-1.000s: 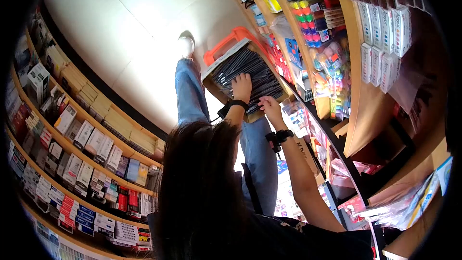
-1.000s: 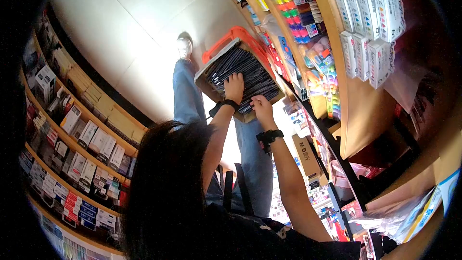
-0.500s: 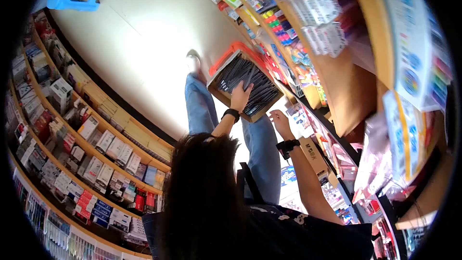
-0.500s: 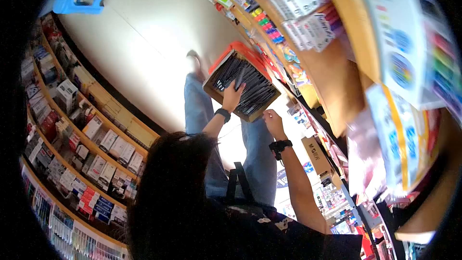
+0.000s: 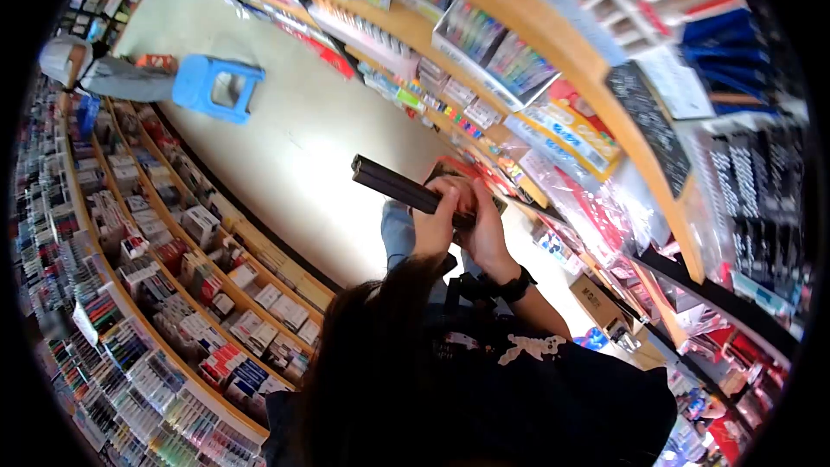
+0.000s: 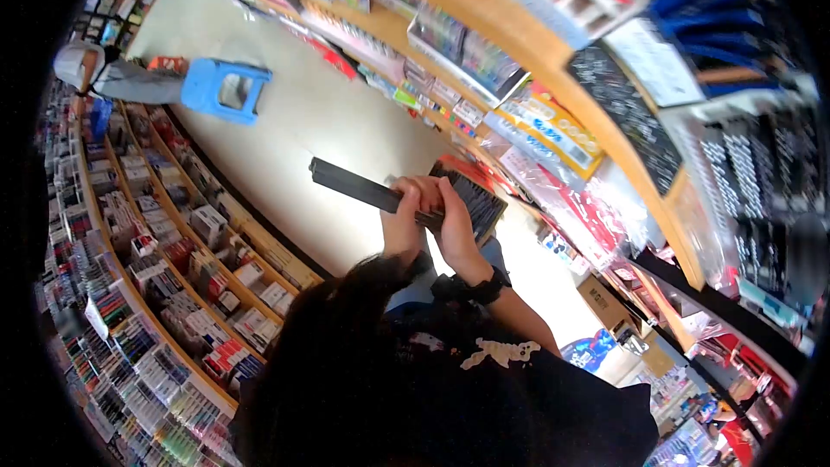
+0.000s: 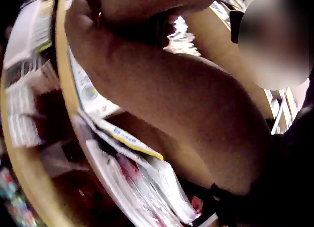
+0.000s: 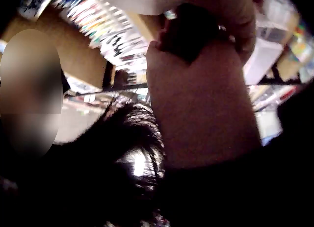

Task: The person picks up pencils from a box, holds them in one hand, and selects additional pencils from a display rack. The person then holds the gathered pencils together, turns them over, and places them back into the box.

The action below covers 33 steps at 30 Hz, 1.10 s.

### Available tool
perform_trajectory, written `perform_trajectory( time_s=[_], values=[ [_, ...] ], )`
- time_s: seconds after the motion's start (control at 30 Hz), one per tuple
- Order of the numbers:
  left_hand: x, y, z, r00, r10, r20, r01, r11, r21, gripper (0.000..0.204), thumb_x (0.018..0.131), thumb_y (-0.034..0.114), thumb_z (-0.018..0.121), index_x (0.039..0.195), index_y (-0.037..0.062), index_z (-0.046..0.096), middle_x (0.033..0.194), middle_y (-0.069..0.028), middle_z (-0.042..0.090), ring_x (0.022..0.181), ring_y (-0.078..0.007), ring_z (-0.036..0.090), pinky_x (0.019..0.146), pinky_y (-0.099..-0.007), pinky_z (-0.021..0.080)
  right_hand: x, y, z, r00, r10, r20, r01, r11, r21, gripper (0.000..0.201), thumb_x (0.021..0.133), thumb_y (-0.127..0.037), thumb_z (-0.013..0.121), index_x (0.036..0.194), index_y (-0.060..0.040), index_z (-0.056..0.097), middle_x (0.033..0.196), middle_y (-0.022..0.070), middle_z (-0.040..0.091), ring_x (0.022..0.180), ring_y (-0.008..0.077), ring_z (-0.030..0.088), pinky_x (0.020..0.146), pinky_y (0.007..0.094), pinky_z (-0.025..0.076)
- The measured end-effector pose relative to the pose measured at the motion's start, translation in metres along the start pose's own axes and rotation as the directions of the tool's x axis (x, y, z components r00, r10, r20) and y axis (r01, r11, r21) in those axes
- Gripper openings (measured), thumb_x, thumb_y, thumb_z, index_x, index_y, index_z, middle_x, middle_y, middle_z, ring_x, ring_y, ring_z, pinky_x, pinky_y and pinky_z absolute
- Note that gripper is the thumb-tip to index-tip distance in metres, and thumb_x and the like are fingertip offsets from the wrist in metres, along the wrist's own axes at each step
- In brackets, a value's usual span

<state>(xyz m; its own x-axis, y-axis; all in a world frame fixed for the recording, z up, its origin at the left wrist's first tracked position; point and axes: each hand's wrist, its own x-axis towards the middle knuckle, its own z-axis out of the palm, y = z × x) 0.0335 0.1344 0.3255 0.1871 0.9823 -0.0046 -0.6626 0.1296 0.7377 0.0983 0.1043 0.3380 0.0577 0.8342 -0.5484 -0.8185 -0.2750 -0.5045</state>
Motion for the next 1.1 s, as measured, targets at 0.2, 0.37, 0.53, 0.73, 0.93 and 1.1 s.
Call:
perform_trajectory(
  time_s=[0.2,0.37,0.53,0.73,0.93,1.1],
  values=[
    [0.001,0.034,0.046,0.931,0.245,0.27,-0.365,0.639,0.677,0.011,0.079,0.01,0.05,0.069,0.0049,0.047,0.102,-0.0124,0.041,0.096,-0.0231,0.039,0.086,-0.0382,0.03,-0.016,-0.019,0.003,0.794,-0.551,0.256,0.564,0.513,-0.647,0.027,0.09,-0.022,0.036,0.092,-0.0009,0.052,0.082,0.002,0.052,0.077,0.0089,0.047,0.066,0.0233,0.039],
    [-0.018,0.046,0.098,0.862,0.203,0.464,-0.505,0.416,0.756,0.016,0.079,0.021,0.053,0.074,0.0056,0.051,0.104,-0.0128,0.041,0.099,-0.0252,0.037,0.087,-0.0399,0.027,-0.043,-0.058,0.006,0.807,-0.585,0.087,0.581,0.756,-0.302,0.022,0.086,-0.014,0.042,0.077,0.0022,0.053,0.066,-0.0019,0.049,0.063,0.0049,0.042,0.054,0.02,0.035],
    [-0.014,0.053,0.124,0.709,0.009,0.705,-0.529,0.669,0.523,0.034,0.069,0.014,0.063,0.099,0.006,0.049,0.109,-0.0127,0.04,0.101,-0.0278,0.04,0.086,-0.0358,0.034,-0.081,-0.103,-0.005,0.59,-0.8,0.105,0.73,0.474,-0.492,0.02,0.081,-0.008,0.048,0.066,0.0038,0.053,0.057,-0.0007,0.049,0.055,0.0047,0.042,0.049,0.0206,0.035],
    [0.032,0.095,0.104,0.234,-0.687,0.688,0.494,0.694,0.524,0.053,0.085,0.028,0.044,0.128,0.0018,0.025,0.125,-0.0168,0.037,0.109,-0.0247,0.045,0.088,-0.0339,0.038,-0.142,-0.177,-0.012,0.238,-0.828,0.507,0.515,-0.335,-0.789,0.024,0.075,-0.006,0.056,0.055,0.0031,0.045,0.049,0.0089,0.04,0.04,0.0195,0.041,0.04,0.0303,0.031],
    [-0.015,0.06,0.144,0.307,-0.78,0.546,0.036,0.583,0.812,0.017,0.085,0.009,0.043,0.097,-0.0015,0.043,0.075,-0.0054,0.052,0.064,-0.0107,0.051,0.059,-0.022,0.041,-0.151,-0.183,0.002,0.316,-0.567,0.76,0.32,-0.691,-0.648,0.013,0.07,-0.008,0.06,0.061,-0.0016,0.053,0.058,0.0072,0.049,0.046,0.0261,0.049,0.042,0.0323,0.039],
    [-0.03,0.053,0.133,0.374,-0.733,0.569,0.238,0.668,0.705,0.012,0.085,0.011,0.043,0.091,0.001,0.043,0.061,-0.0029,0.047,0.049,-0.0088,0.044,0.048,-0.0216,0.037,-0.162,-0.188,-0.004,0.375,-0.876,0.304,0.772,0.114,-0.625,0.025,0.077,-0.008,0.057,0.1,-0.0012,0.049,0.083,0.0068,0.053,0.056,0.0094,0.047,0.049,0.0192,0.038]
  ],
)
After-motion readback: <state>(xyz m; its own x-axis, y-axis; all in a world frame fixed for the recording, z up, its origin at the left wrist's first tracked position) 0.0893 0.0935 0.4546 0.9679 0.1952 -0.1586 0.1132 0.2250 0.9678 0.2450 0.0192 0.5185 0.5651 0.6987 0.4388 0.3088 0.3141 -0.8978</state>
